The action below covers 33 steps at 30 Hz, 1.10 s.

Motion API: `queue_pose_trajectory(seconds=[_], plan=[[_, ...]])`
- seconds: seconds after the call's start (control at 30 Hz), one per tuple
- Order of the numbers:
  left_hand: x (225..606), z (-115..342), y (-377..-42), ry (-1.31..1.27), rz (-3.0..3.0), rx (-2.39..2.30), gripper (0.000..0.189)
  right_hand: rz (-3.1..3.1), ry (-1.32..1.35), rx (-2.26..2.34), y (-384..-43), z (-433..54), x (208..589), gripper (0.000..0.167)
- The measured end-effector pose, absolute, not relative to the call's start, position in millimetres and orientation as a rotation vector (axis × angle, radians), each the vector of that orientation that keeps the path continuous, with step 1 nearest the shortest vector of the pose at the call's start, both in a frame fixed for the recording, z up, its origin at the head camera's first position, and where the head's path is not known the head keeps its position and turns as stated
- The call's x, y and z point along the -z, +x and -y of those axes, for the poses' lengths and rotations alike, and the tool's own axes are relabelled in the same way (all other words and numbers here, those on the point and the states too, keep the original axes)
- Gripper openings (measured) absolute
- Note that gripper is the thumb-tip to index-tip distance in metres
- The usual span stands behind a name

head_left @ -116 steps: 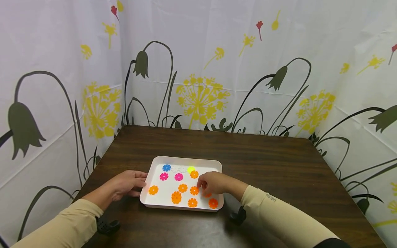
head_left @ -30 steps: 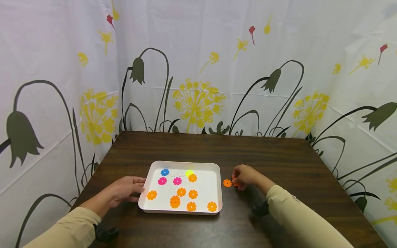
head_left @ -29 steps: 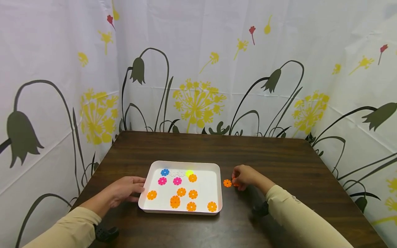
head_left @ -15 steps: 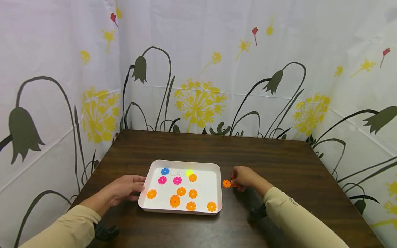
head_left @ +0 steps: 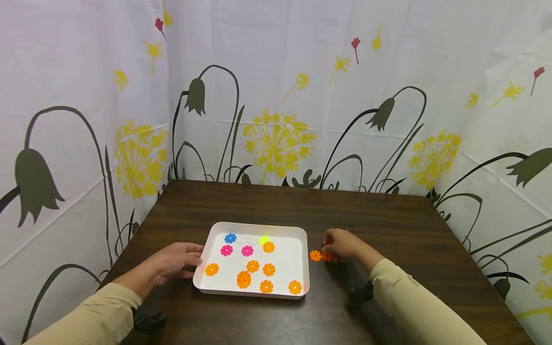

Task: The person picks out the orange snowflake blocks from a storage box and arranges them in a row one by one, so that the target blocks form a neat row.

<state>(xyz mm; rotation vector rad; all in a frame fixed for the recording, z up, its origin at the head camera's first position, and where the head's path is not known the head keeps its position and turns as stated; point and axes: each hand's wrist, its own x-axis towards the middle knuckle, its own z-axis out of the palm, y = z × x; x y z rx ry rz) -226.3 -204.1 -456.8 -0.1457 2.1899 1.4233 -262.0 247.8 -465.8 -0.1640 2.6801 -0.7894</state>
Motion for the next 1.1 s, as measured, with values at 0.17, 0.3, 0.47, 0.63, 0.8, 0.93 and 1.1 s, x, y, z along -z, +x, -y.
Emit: queue_pose_trajectory(seconds=[0.17, 0.3, 0.47, 0.63, 0.8, 0.93, 1.1], plan=[[455.8, 203.9, -225.4, -0.146, -2.192, -1.425, 0.058, -2.604, -0.154, 0.971, -264.4, -248.9, 454.2, 0.014], [455.0, 203.7, -225.1, -0.151, -2.19, -1.426, 0.058, -2.511, -0.171, 1.13, -264.2, -243.0, 443.8, 0.018], [454.7, 204.1, -225.9, -0.154, -2.172, -1.441, 0.059, -2.451, -0.251, 1.194, -263.8, -229.4, 430.5, 0.023], [455.5, 204.8, -226.2, -0.153, -2.171, -1.45, 0.06, -2.402, -0.298, 1.204, -260.6, -208.1, 420.7, 0.028], [456.6, 204.0, -225.3, -0.15, -2.173, -1.448, 0.059, -2.358, -0.339, 1.195, -250.4, -184.3, 415.3, 0.025], [457.5, 203.5, -225.0, -0.149, -2.17, -1.453, 0.059, -2.348, -0.406, 1.158, -241.7, -170.1, 414.4, 0.02], [458.1, 204.1, -224.6, -0.145, -2.165, -1.462, 0.059, -2.32, -0.433, 1.073, -235.9, -159.5, 419.5, 0.02]])
